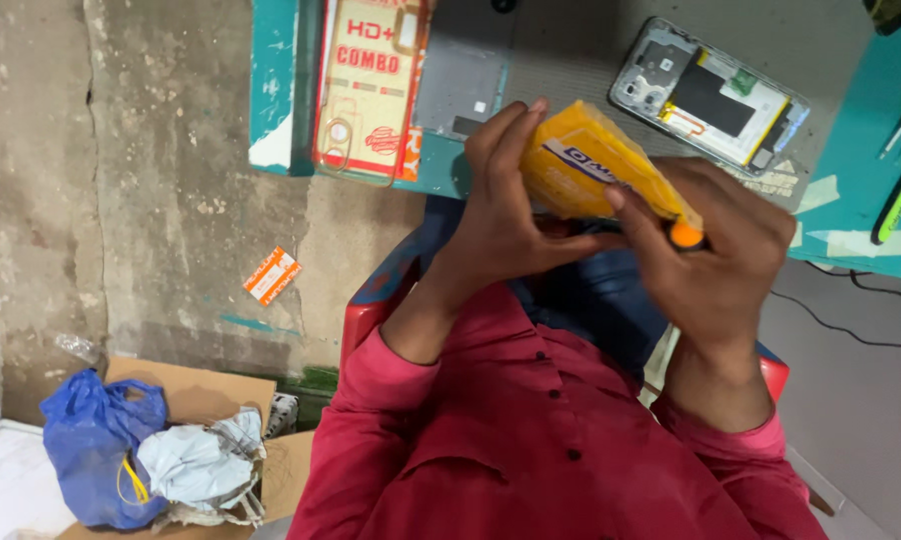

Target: The person uses a screwdriver to remove screws from a disassembled smartphone placed on a workbench. They handle a yellow box and other small items on the table while working on the phone.

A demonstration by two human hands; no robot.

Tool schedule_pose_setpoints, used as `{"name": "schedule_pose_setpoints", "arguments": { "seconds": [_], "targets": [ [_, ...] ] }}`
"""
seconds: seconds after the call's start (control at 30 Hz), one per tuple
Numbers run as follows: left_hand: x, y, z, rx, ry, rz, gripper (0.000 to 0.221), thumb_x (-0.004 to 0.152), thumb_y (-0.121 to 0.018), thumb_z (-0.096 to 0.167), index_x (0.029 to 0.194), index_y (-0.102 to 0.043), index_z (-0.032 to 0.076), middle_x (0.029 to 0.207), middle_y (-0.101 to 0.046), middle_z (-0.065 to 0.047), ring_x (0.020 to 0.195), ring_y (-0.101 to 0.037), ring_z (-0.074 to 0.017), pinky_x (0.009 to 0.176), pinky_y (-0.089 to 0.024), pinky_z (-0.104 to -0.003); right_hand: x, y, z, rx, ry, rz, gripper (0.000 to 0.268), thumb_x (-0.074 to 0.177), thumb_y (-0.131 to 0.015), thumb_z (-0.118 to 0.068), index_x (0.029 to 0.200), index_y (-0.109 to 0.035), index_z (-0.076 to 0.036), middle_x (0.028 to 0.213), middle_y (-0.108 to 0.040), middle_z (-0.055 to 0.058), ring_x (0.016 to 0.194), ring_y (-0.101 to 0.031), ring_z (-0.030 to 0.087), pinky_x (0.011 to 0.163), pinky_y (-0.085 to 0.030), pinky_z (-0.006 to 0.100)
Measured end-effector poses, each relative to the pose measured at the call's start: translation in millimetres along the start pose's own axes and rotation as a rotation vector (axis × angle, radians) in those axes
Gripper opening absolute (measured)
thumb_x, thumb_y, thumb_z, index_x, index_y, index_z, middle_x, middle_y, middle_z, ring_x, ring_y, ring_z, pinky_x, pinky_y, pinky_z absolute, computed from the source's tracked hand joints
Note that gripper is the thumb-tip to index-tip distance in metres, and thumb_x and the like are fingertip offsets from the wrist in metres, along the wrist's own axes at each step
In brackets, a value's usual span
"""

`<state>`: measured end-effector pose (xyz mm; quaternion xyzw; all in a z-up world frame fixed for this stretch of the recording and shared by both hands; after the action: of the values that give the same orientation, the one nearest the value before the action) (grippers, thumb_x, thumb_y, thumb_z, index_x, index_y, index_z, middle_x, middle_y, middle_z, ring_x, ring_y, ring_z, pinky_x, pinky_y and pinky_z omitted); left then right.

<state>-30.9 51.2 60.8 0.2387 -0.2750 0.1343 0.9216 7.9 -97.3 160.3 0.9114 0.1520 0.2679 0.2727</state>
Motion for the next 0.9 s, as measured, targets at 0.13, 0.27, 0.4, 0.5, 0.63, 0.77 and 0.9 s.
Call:
{"name": "schedule_pose_setpoints", "arguments": {
  "seconds": [0.13,0.27,0.4,0.5,0.63,0.77,0.9],
  "targets": [
    [-8.9,56.0,-3.3,0.144,0.123,0.099,0.071,0.099,-0.083,0.029,0.151,-0.041,0.006,0.148,-0.045,-0.014,0.137,-0.049,-0.03,0.119,-0.044,-0.037,11.9,-8.4,-6.3,0.068,0.065,0.032,0.023,0.096,-0.083,0.01,0.115,-0.071,0.005,0.108,-0.073,0.017,0.086,-0.072,0.024,0.073,-0.054,0.03],
    [-24.3,121.1,-7.2,0.286,0.232,0.435,0.026,0.109,-0.066,0.003,0.135,-0.061,0.004,0.133,-0.059,-0.012,0.122,-0.061,-0.027,0.108,-0.051,-0.035,32.7,-43.2,-19.8,0.031,0.314,0.041,0.033,0.094,-0.075,0.017,0.122,-0.073,0.001,0.117,-0.073,0.015,0.099,-0.075,0.025,0.08,-0.059,0.031],
    [-49.8,150.3,-6.0,0.315,0.293,0.565,0.021,0.11,-0.061,-0.005,0.13,-0.063,0.002,0.13,-0.063,-0.013,0.115,-0.065,-0.0253,0.101,-0.056,-0.03,48.2,-98.0,-21.4,-0.047,0.52,-0.024,0.044,0.084,-0.077,0.008,0.126,-0.076,-0.005,0.124,-0.074,0.012,0.103,-0.075,0.026,0.079,-0.059,0.035],
    [-56.9,155.9,-6.7,0.418,0.259,0.509,0.023,0.109,-0.06,-0.004,0.131,-0.063,0.001,0.132,-0.065,-0.014,0.126,-0.064,-0.0268,0.107,-0.053,-0.033,44.1,-135.2,-22.4,-0.118,0.586,-0.062,0.033,0.092,-0.083,-0.002,0.123,-0.075,-0.007,0.126,-0.073,0.009,0.101,-0.074,0.024,0.079,-0.059,0.035],
    [-50.3,151.0,-6.6,0.707,0.172,0.236,0.024,0.102,-0.064,0.002,0.125,-0.068,0.005,0.132,-0.066,-0.009,0.135,-0.059,-0.0287,0.122,-0.037,-0.049,37.2,-161.8,-17.1,-0.225,0.577,-0.058,0.032,0.086,-0.08,0.0,0.116,-0.076,-0.011,0.124,-0.073,0.005,0.103,-0.075,0.023,0.074,-0.058,0.034],
    [-39.5,136.5,-13.4,0.855,0.117,0.075,0.026,0.102,-0.074,0.015,0.127,-0.069,0.011,0.134,-0.066,-0.001,0.134,-0.058,-0.0245,0.121,-0.024,-0.054,37.2,-168.9,-12.3,-0.28,0.536,-0.057,0.031,0.085,-0.081,0.0,0.114,-0.076,-0.011,0.123,-0.074,0.002,0.101,-0.075,0.022,0.071,-0.057,0.033],
    [-42.0,127.9,-19.1,0.841,0.073,0.087,0.028,0.101,-0.075,0.011,0.129,-0.069,0.01,0.135,-0.066,-0.001,0.133,-0.06,-0.0221,0.121,-0.025,-0.052,39.0,-159.1,-9.5,-0.193,0.449,-0.062,0.039,0.083,-0.08,0.004,0.119,-0.075,-0.009,0.125,-0.075,0.004,0.104,-0.075,0.024,0.081,-0.061,0.035]
  ]
}}
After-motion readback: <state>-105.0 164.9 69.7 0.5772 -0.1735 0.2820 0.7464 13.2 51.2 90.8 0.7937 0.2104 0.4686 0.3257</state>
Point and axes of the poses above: each hand's wrist, its own x-axis towards the middle knuckle, its own y-axis out of the back of the hand, z = x × y, the point moved 6 cm from there along x, towards the middle knuckle
